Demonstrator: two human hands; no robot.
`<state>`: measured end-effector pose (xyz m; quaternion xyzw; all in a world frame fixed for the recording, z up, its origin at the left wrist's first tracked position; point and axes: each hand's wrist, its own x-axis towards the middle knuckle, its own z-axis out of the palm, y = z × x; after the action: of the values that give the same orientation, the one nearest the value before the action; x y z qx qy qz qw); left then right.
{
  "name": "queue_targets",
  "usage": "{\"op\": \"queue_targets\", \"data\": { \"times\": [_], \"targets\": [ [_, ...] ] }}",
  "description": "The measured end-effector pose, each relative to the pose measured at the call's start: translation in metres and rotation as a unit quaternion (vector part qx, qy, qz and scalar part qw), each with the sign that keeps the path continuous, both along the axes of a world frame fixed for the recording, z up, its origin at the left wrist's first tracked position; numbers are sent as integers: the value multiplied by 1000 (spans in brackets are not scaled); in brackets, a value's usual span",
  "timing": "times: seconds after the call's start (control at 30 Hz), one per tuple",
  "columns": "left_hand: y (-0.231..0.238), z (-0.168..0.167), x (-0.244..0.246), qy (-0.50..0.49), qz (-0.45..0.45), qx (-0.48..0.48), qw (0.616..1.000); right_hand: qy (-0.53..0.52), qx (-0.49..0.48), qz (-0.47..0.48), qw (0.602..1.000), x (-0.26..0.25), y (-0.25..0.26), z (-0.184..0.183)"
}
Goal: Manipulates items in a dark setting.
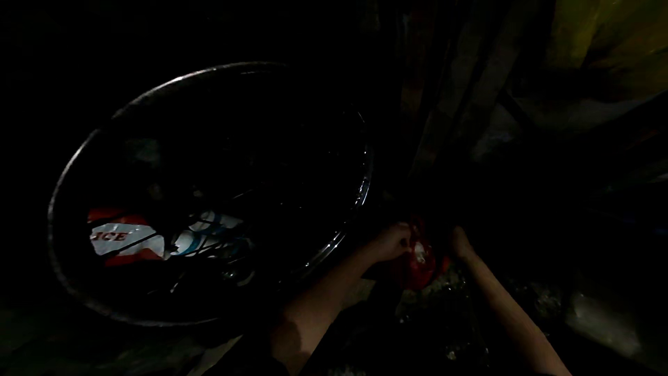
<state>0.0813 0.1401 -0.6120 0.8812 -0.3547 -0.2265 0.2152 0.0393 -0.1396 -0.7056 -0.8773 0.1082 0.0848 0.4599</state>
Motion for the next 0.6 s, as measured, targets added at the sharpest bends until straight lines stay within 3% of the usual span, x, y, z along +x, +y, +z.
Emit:
{"op": "queue_targets", "data": {
  "times": [0.13,0.23,0.37,0.43,0.53,0.6],
  "targets": [
    [-22,-5,-10,-24,92,35,995,-4,80,-41,996,-21,-28,-24],
    [-39,-3,-21,-55,101,83,990,13,87,-79,993,-47,-60,-35],
    [-44,4,-19,-62,83,127,986,8,37,-144,989,-65,-137,-67],
    [-46,3,-18,-67,75,131,986,-13,-43,-177,983,-58,-187,-72],
    [-55,-7,-17,-70,60,143,986,-44,-124,-201,971,-39,-245,-49],
    [-60,-14,-13,-68,56,143,986,-45,-146,-197,968,-31,-253,-28]
  ]
}}
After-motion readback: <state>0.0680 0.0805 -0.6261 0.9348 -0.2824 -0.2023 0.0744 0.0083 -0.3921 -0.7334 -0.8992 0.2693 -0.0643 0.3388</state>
